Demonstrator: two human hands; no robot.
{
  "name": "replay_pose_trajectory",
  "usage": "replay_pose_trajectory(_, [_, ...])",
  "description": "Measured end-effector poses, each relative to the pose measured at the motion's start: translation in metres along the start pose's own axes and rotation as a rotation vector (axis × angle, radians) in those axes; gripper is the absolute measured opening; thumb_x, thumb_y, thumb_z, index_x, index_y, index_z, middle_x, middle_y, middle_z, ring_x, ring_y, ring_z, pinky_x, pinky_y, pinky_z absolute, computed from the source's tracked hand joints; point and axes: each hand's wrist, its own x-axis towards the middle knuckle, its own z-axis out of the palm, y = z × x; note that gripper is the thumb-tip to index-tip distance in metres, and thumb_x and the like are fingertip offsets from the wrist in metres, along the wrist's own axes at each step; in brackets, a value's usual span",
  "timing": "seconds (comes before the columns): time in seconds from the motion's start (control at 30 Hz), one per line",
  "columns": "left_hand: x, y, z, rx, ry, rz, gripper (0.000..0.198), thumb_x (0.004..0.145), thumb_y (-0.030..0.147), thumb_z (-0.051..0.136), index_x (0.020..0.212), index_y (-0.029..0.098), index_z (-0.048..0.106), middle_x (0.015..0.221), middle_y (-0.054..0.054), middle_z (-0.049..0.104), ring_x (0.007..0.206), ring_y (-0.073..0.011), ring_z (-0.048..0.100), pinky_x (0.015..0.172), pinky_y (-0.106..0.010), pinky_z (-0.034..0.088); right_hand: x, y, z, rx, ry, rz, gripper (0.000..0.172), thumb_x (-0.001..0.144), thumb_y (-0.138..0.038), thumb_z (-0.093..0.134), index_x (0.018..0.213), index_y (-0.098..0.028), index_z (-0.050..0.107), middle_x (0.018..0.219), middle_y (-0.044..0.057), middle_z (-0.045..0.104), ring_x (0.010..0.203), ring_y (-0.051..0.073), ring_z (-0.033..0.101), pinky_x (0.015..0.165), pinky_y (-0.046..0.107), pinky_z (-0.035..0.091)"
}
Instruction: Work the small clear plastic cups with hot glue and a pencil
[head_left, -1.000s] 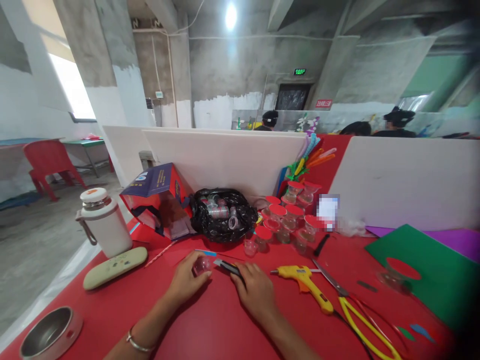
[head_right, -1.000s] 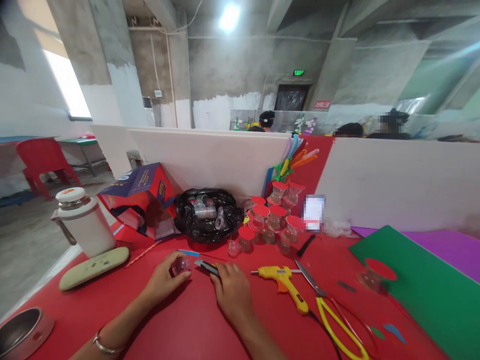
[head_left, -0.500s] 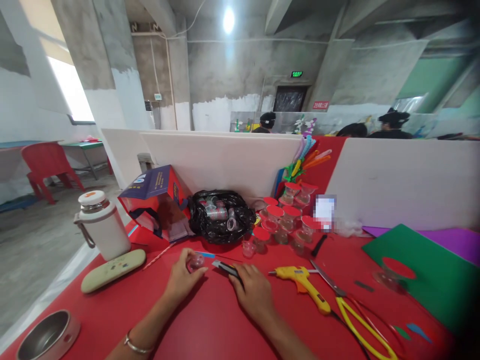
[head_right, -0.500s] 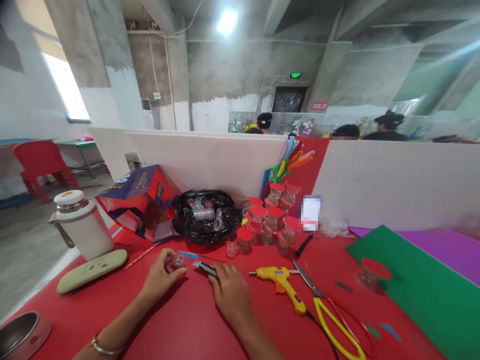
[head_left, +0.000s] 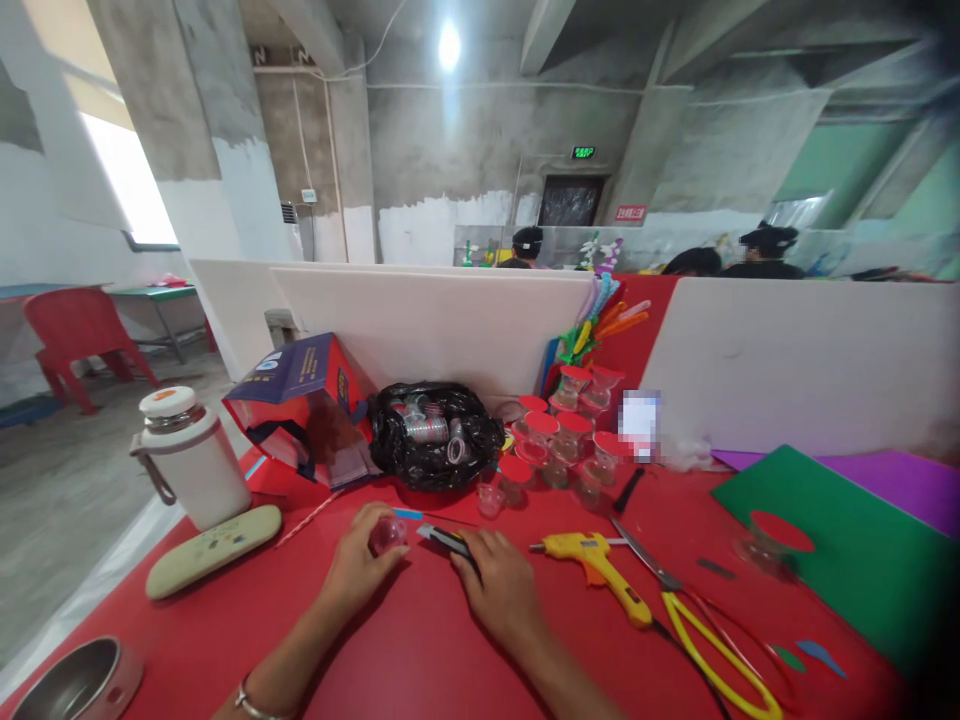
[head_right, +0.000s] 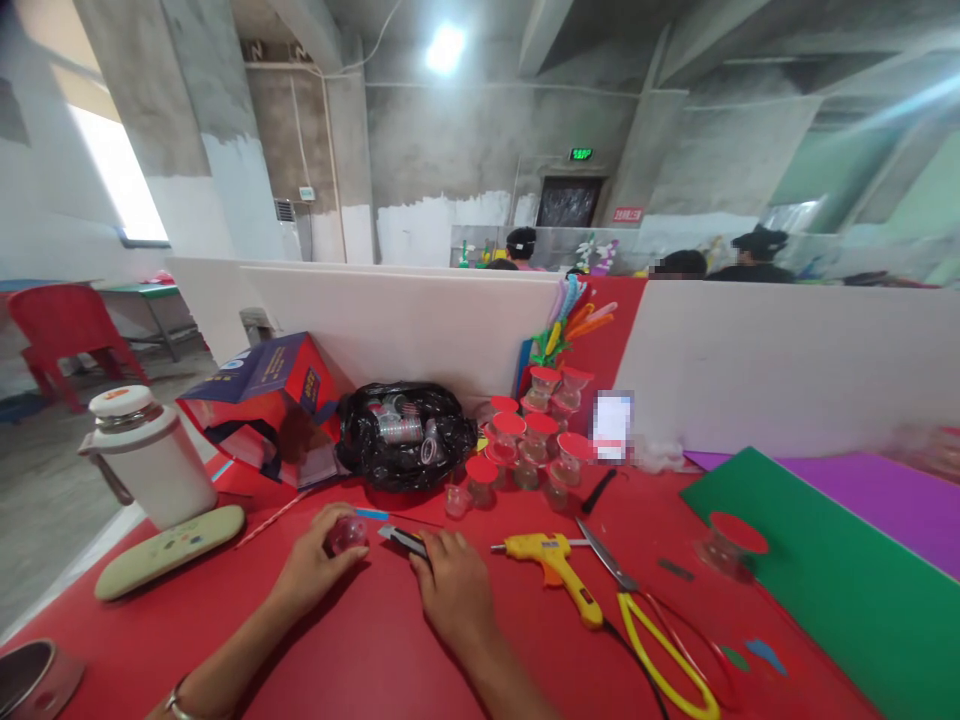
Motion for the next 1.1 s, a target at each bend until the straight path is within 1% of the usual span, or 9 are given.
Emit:
replay_pose_trajectory(0.13, [0.001, -0.003, 0.001, 0.017, 0.015, -0.023, 0.031, 0.069, 0.03, 0.069, 0.098, 0.022, 0.066, 0.103, -0.005, 0.072, 0.096, -0.0244, 0.067, 0.091, -0.04, 0.052, -0.001, 0.001, 0.0, 0.035, 0.032, 0.016, 0.025, 0.1, -0.03, 0.05, 0.115, -0.021, 0.067, 0.104, 0.007, 0.074, 0.091, 0.023, 0.068, 0.08, 0.035, 0.052])
replay_pose_trajectory(0.27, [0.0, -0.007, 0.003, 0.027, 0.013, -0.061, 0.031, 0.071, 0.032, 0.068, 0.099, 0.021, 0.064, 0.096, -0.003, 0.072, 0.087, -0.0218, 0.067, 0.084, -0.036, 0.054, -0.002, 0.002, 0.0, 0.084, 0.149, 0.033, 0.032, 0.103, -0.035, 0.043, 0.121, -0.02, 0.065, 0.105, 0.009, 0.073, 0.092, 0.023, 0.069, 0.079, 0.033, 0.053])
replay_pose_trajectory(0.33, [0.0, -0.008, 0.004, 0.034, 0.011, -0.069, 0.03, 0.07, 0.032, 0.069, 0.098, 0.021, 0.063, 0.095, -0.002, 0.071, 0.087, -0.021, 0.066, 0.084, -0.035, 0.053, -0.003, 0.0, -0.001, 0.111, 0.18, 0.014, 0.034, 0.104, -0.035, 0.042, 0.124, -0.02, 0.065, 0.106, 0.01, 0.073, 0.092, 0.022, 0.07, 0.078, 0.032, 0.054])
replay_pose_trajectory(0.47, [-0.001, -0.008, 0.004, 0.047, 0.005, -0.069, 0.033, 0.07, 0.031, 0.07, 0.101, 0.022, 0.064, 0.1, -0.002, 0.071, 0.091, -0.0207, 0.065, 0.088, -0.036, 0.052, -0.003, -0.004, -0.005, 0.121, 0.131, -0.04, 0.035, 0.104, -0.036, 0.043, 0.128, -0.021, 0.064, 0.105, 0.009, 0.073, 0.09, 0.021, 0.071, 0.077, 0.03, 0.055])
replay_pose_trajectory(0.57, [-0.002, -0.006, 0.004, 0.055, -0.002, -0.056, 0.034, 0.071, 0.03, 0.07, 0.103, 0.022, 0.064, 0.105, -0.003, 0.071, 0.096, -0.0214, 0.065, 0.091, -0.037, 0.052, -0.003, -0.007, -0.007, 0.104, 0.1, -0.063, 0.035, 0.104, -0.038, 0.043, 0.126, -0.021, 0.065, 0.104, 0.009, 0.073, 0.089, 0.02, 0.071, 0.077, 0.029, 0.054])
replay_pose_trajectory(0.7, [-0.002, -0.003, 0.004, 0.058, -0.024, -0.005, 0.033, 0.072, 0.027, 0.069, 0.105, 0.022, 0.066, 0.114, -0.005, 0.07, 0.107, -0.023, 0.064, 0.099, -0.039, 0.049, -0.003, -0.008, -0.006, 0.094, 0.096, -0.064, 0.035, 0.105, -0.038, 0.042, 0.124, -0.02, 0.065, 0.104, 0.009, 0.073, 0.088, 0.021, 0.071, 0.077, 0.03, 0.054])
replay_pose_trajectory(0.8, [-0.002, -0.002, 0.004, 0.061, -0.038, 0.033, 0.036, 0.071, 0.025, 0.071, 0.107, 0.023, 0.068, 0.116, -0.006, 0.07, 0.113, -0.0248, 0.063, 0.104, -0.042, 0.047, -0.003, -0.008, -0.005, 0.07, 0.097, -0.071, 0.034, 0.104, -0.037, 0.043, 0.125, -0.02, 0.065, 0.102, 0.008, 0.073, 0.086, 0.02, 0.071, 0.073, 0.029, 0.054])
replay_pose_trajectory(0.97, [-0.002, -0.002, 0.005, 0.06, -0.061, 0.08, 0.038, 0.072, 0.023, 0.071, 0.11, 0.024, 0.07, 0.117, -0.006, 0.071, 0.114, -0.0254, 0.062, 0.105, -0.043, 0.047, -0.003, -0.008, -0.002, 0.058, 0.116, -0.092, 0.033, 0.103, -0.036, 0.046, 0.123, -0.02, 0.067, 0.101, 0.009, 0.073, 0.084, 0.02, 0.071, 0.07, 0.027, 0.053])
replay_pose_trajectory(1.1, [-0.003, -0.001, 0.004, 0.051, -0.077, 0.096, 0.037, 0.073, 0.023, 0.072, 0.11, 0.024, 0.069, 0.116, -0.007, 0.071, 0.113, -0.0248, 0.063, 0.105, -0.042, 0.047, -0.002, -0.009, -0.003, 0.061, 0.095, -0.088, 0.035, 0.105, -0.037, 0.042, 0.125, -0.021, 0.066, 0.099, 0.008, 0.073, 0.084, 0.019, 0.07, 0.071, 0.027, 0.053])
